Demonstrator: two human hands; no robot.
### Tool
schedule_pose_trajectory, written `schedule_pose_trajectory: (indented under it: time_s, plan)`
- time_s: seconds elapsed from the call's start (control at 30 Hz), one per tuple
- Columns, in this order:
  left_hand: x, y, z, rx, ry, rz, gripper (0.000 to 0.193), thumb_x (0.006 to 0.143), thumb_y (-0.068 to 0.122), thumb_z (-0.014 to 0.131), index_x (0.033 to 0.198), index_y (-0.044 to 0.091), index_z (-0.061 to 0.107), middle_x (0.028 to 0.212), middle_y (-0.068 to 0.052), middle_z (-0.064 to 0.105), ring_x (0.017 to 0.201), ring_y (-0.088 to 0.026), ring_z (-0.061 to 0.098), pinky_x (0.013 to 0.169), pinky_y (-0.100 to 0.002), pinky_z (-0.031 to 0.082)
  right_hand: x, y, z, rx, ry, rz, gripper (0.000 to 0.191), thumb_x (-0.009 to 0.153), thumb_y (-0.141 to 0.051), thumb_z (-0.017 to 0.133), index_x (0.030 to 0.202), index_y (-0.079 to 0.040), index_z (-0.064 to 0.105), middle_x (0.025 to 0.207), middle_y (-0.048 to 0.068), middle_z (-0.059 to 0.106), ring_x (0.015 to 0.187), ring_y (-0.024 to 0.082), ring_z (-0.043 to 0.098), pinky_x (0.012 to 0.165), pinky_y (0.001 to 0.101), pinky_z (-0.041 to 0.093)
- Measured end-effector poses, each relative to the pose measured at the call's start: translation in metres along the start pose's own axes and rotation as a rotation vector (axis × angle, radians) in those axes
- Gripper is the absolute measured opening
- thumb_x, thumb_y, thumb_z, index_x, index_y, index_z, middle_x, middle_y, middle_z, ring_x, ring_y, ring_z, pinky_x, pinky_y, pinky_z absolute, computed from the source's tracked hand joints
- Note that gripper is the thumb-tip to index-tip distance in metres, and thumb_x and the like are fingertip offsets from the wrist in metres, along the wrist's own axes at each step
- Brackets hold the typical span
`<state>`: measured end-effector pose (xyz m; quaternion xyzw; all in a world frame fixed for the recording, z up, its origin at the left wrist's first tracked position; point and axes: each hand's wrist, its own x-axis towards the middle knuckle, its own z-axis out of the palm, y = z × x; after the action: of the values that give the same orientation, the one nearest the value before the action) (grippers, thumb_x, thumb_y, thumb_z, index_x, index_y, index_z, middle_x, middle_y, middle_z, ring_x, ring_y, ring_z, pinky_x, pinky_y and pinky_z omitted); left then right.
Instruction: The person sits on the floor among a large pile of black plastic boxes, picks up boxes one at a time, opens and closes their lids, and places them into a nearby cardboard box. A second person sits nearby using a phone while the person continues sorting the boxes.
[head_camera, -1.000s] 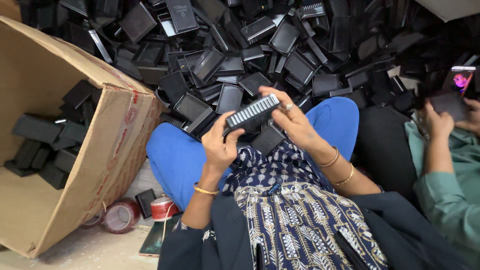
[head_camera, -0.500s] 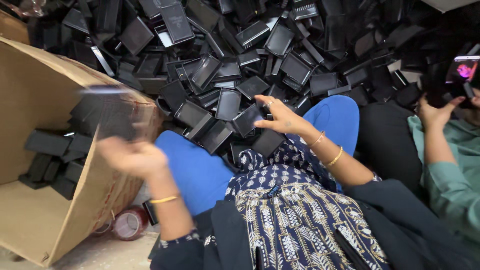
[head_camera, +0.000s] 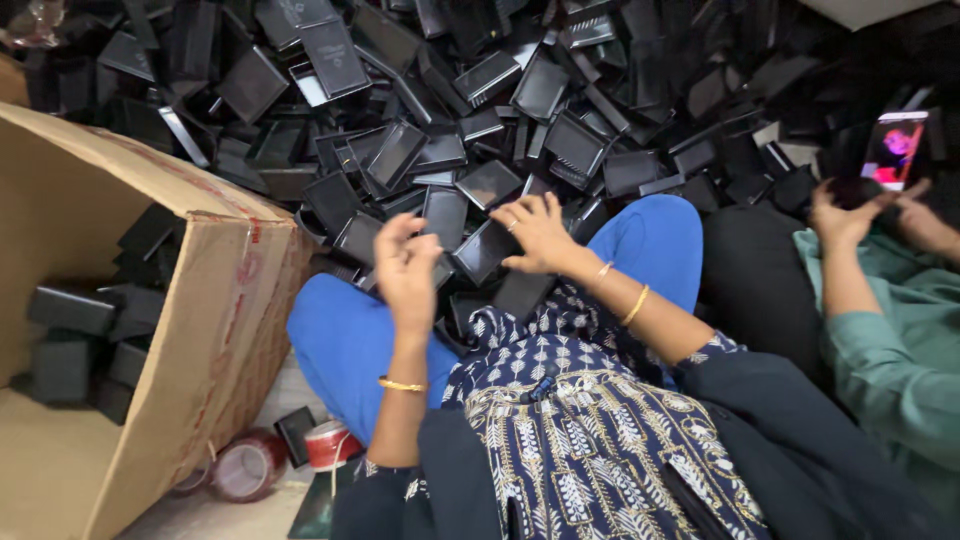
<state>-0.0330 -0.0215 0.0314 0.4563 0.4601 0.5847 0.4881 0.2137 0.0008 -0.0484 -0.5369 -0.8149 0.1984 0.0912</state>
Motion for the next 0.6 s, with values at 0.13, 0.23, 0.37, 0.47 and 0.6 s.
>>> schedule_pose_trajectory:
  time_s: [0.13, 0.23, 0.37, 0.47, 0.6]
  plan:
    - [-0.008, -0.023, 0.024, 0.912, -0.375, 0.344, 0.065, 0.084, 0.022, 0.078, 0.140, 0.004, 0.050, 0.137, -0.022, 0.057, 0.128, -0.041, 0.052, 0.108, -0.050, 0.045, 0.003, -0.005, -0.002, 0.077, 0.039, -0.062, 0.081, 0.069, -0.033, 0.085, 0.140, -0.013, 0.051, 0.121, 0.008, 0.060, 0.128, 0.035, 0.045, 0.112, 0.0674, 0.022]
    - [-0.013, -0.045, 0.037, 1.205, -0.554, 0.413, 0.079, 0.074, 0.029, 0.084, 0.140, 0.004, 0.048, 0.140, -0.027, 0.050, 0.131, -0.045, 0.044, 0.108, -0.055, 0.037, 0.011, 0.002, -0.008, 0.249, 0.124, -0.069, 0.055, 0.080, -0.026, 0.077, 0.130, -0.013, 0.059, 0.115, 0.008, 0.064, 0.118, 0.032, 0.055, 0.105, 0.0532, 0.039]
    - [-0.017, -0.065, 0.037, 1.420, -0.618, 0.379, 0.088, 0.065, 0.029, 0.087, 0.141, 0.010, 0.049, 0.144, -0.026, 0.046, 0.132, -0.042, 0.042, 0.104, -0.055, 0.038, 0.033, 0.025, -0.032, 0.242, 0.485, -0.189, 0.038, 0.086, -0.019, 0.074, 0.120, -0.009, 0.061, 0.120, 0.015, 0.061, 0.113, 0.036, 0.056, 0.098, 0.0436, 0.048]
    - [-0.015, -0.070, 0.038, 1.420, -0.649, 0.282, 0.088, 0.067, 0.029, 0.086, 0.144, 0.011, 0.048, 0.144, -0.025, 0.047, 0.128, -0.041, 0.045, 0.099, -0.052, 0.042, 0.071, 0.045, -0.055, 0.047, 0.539, 0.090, 0.047, 0.087, -0.034, 0.077, 0.121, -0.006, 0.061, 0.123, 0.016, 0.057, 0.110, 0.040, 0.055, 0.092, 0.0475, 0.048]
    - [-0.011, -0.066, 0.035, 1.225, -0.582, 0.167, 0.074, 0.077, 0.037, 0.083, 0.138, 0.009, 0.052, 0.137, -0.026, 0.051, 0.120, -0.043, 0.047, 0.096, -0.051, 0.045, 0.125, 0.062, -0.071, -0.165, 0.482, 0.430, 0.074, 0.082, -0.060, 0.075, 0.123, -0.001, 0.058, 0.122, 0.022, 0.052, 0.104, 0.045, 0.054, 0.084, 0.0562, 0.044]
